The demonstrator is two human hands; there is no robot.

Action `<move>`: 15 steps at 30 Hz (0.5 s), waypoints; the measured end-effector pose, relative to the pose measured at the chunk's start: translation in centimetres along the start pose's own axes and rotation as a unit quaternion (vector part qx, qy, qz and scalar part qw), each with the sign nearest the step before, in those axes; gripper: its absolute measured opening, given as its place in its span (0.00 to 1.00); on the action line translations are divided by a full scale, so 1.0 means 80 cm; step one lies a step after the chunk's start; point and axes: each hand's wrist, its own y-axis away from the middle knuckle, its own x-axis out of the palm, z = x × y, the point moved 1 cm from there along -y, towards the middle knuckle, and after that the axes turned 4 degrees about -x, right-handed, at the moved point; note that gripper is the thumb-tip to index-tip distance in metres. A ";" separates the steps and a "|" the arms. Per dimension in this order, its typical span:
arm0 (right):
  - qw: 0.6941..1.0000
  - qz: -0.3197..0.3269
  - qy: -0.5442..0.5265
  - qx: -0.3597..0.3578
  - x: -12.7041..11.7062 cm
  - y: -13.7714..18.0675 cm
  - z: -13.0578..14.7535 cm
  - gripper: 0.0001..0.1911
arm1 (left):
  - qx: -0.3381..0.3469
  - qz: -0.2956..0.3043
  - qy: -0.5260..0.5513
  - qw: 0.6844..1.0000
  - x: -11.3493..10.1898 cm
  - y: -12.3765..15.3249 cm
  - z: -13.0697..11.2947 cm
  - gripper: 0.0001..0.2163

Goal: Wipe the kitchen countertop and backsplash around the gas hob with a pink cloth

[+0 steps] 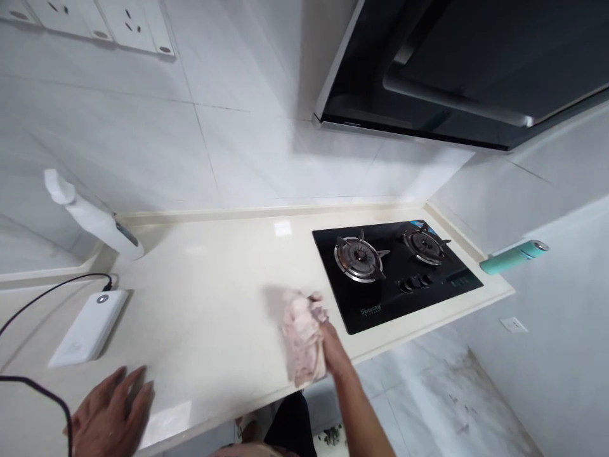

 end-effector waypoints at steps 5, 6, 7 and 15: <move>0.961 -0.208 0.177 -0.037 -0.138 -0.026 -0.012 0.41 | 0.001 -0.006 0.022 1.000 -0.001 -0.002 0.000 0.24; 0.949 -0.224 0.212 -0.059 -0.149 -0.026 -0.014 0.40 | 0.006 -0.010 0.026 1.000 0.000 -0.003 0.002 0.23; 0.938 -0.231 0.242 -0.087 -0.151 -0.025 -0.015 0.39 | 0.009 -0.014 0.027 0.999 0.001 -0.003 0.003 0.22; 0.877 -0.052 0.465 -0.113 -0.010 -0.003 -0.051 0.40 | -0.005 0.019 -0.018 1.000 -0.002 -0.002 -0.002 0.30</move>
